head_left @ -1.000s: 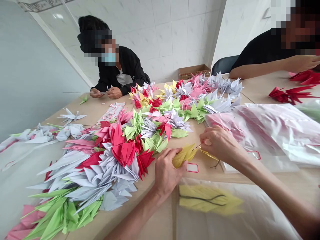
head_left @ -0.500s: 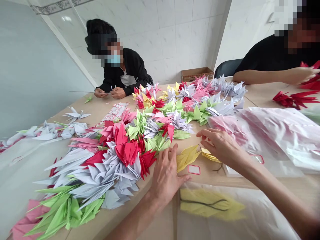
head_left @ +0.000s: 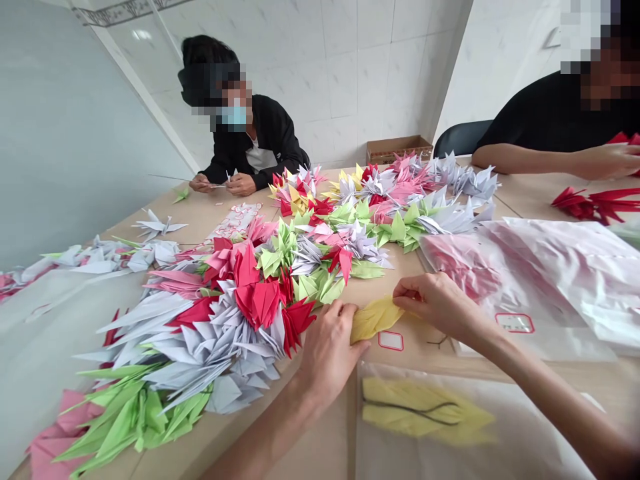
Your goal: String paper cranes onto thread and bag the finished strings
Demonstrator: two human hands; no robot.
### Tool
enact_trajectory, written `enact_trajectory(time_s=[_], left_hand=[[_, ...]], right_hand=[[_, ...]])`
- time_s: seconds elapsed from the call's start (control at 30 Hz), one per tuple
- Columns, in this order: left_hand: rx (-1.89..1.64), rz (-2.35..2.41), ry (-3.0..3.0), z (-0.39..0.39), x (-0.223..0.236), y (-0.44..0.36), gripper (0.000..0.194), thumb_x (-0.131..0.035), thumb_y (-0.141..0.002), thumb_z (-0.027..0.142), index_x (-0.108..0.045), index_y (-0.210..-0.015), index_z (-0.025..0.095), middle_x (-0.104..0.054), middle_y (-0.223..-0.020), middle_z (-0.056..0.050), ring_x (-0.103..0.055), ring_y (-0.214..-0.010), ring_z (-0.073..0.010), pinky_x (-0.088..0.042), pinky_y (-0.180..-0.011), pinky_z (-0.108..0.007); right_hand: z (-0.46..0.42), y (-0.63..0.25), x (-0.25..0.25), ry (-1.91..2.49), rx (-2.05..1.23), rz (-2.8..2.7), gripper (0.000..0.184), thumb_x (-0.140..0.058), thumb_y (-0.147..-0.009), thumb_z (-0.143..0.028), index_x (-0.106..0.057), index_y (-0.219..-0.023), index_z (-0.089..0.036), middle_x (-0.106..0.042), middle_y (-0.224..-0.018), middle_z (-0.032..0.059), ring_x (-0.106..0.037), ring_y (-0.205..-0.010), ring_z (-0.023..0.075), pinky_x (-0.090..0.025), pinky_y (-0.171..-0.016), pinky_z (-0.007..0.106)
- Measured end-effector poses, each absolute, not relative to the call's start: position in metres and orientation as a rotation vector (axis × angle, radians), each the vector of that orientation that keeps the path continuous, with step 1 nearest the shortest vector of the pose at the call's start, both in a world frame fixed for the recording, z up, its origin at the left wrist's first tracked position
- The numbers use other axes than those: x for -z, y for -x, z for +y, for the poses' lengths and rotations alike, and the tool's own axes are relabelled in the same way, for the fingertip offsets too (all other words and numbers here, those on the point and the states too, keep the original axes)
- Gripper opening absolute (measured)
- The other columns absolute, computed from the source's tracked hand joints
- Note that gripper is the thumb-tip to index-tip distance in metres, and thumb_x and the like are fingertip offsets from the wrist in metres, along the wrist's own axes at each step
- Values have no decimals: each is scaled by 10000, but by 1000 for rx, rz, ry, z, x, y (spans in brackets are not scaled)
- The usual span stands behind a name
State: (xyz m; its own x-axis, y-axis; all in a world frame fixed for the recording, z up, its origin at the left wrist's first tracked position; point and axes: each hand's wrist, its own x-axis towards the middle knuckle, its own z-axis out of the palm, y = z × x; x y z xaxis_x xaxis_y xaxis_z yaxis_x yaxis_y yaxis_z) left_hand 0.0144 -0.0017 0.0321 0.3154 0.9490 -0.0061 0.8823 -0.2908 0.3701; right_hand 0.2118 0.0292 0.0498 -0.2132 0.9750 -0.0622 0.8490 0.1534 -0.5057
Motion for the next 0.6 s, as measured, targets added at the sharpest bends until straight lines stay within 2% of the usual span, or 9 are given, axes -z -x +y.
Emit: enact_trajectory(time_s=[0.3,0.6], left_hand=[[-651,1624,-2286,1,-20,-17,573,-723,-679,175,-467,-1191,209,-580,-1086,-56,-559,-1014,-238,-479,-862,-376],[-763,1589,-2264,1,-21,-18,581,-714,-693,197,-459,-1215,202,-590,-1093,-68,-574,-1020,-245,-494,-849,-384]], right_hand=[[31,-211,-51,1800,-780,-2056,213,-509,-741,-293,-689,-715,-182,-610,-589,-9,-489,-566,118,-325,-545,230],[31,-214,-52,1780,-902,-1965,231,-506,-727,-318,-689,-690,-181,-630,-592,-7,-469,-534,112,-333,-520,228]])
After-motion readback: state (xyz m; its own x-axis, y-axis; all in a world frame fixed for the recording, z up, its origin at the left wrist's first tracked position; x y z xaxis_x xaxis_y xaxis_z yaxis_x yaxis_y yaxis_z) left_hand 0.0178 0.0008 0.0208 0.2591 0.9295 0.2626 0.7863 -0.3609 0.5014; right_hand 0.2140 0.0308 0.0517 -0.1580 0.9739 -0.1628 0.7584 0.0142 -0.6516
